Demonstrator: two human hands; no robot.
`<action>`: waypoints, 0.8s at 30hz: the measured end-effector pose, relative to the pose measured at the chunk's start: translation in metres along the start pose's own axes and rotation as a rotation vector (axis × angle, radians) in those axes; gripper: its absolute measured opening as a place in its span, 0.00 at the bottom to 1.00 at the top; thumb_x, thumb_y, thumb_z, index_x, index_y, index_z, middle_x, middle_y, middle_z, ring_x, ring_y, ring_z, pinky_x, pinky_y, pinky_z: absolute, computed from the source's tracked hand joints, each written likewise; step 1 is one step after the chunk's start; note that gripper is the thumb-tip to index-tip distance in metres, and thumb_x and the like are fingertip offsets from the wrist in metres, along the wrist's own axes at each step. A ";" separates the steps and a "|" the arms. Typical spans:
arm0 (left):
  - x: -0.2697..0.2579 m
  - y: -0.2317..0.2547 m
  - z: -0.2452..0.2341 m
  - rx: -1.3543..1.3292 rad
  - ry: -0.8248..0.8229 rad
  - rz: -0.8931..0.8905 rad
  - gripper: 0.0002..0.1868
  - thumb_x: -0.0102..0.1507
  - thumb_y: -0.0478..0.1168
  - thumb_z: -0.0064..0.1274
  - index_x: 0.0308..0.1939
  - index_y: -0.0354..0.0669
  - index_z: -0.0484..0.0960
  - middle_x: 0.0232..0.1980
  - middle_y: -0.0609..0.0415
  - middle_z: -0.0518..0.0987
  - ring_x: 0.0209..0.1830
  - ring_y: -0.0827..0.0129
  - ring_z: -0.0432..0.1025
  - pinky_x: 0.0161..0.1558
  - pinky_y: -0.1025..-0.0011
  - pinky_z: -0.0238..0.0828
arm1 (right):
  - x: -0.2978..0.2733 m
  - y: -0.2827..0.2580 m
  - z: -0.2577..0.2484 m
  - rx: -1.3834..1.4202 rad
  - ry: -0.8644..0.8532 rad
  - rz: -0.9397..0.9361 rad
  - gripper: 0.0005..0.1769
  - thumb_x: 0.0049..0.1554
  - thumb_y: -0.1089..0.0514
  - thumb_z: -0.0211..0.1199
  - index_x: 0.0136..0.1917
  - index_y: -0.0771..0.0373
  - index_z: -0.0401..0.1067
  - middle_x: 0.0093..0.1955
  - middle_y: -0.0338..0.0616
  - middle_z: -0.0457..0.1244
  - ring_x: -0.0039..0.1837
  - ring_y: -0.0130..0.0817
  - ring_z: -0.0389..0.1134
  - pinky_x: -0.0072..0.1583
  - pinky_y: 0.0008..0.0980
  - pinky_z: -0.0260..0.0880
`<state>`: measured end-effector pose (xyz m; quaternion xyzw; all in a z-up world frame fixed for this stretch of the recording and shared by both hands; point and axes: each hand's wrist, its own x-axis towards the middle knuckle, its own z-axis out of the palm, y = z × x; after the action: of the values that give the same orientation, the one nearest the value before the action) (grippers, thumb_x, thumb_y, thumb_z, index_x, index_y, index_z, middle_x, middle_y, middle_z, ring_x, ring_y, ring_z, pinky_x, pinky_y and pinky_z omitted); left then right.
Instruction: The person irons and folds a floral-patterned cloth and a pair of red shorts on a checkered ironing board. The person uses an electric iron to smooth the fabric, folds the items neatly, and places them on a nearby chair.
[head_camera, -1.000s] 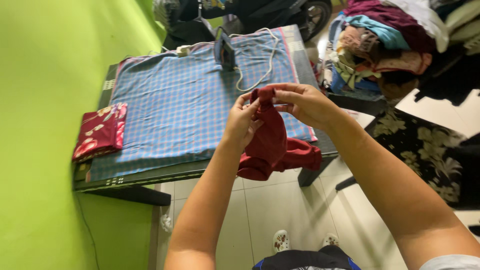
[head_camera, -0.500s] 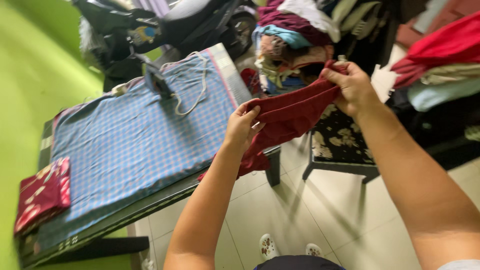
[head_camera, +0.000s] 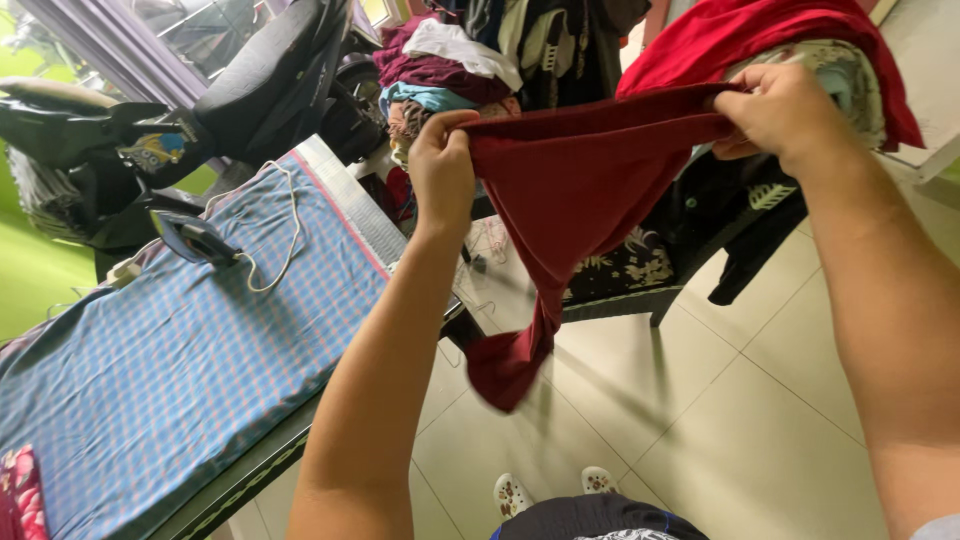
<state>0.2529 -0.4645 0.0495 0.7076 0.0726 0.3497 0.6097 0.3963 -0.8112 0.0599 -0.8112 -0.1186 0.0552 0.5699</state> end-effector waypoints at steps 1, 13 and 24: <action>0.001 0.008 0.001 0.164 -0.005 0.039 0.14 0.64 0.30 0.44 0.44 0.34 0.87 0.42 0.45 0.79 0.32 0.65 0.77 0.31 0.71 0.81 | -0.001 0.004 -0.001 -0.152 -0.012 -0.018 0.05 0.62 0.64 0.61 0.51 0.67 0.75 0.42 0.47 0.70 0.40 0.37 0.72 0.46 0.36 0.75; 0.006 0.021 -0.038 0.419 -0.285 -0.286 0.16 0.60 0.27 0.43 0.43 0.33 0.86 0.36 0.42 0.84 0.24 0.60 0.81 0.25 0.68 0.83 | -0.017 -0.026 0.004 0.185 -0.210 -0.175 0.15 0.56 0.68 0.53 0.52 0.59 0.78 0.46 0.41 0.72 0.38 0.27 0.71 0.39 0.26 0.72; 0.017 -0.010 -0.077 -0.049 -0.273 -0.483 0.17 0.62 0.25 0.39 0.47 0.28 0.83 0.42 0.37 0.84 0.31 0.59 0.84 0.36 0.68 0.87 | 0.003 -0.018 0.038 -0.069 -0.216 -0.113 0.18 0.56 0.69 0.53 0.58 0.62 0.76 0.50 0.43 0.70 0.41 0.28 0.73 0.32 0.29 0.76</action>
<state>0.2238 -0.3901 0.0487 0.6954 0.1478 0.0971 0.6965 0.3881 -0.7701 0.0633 -0.8118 -0.2266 0.1061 0.5276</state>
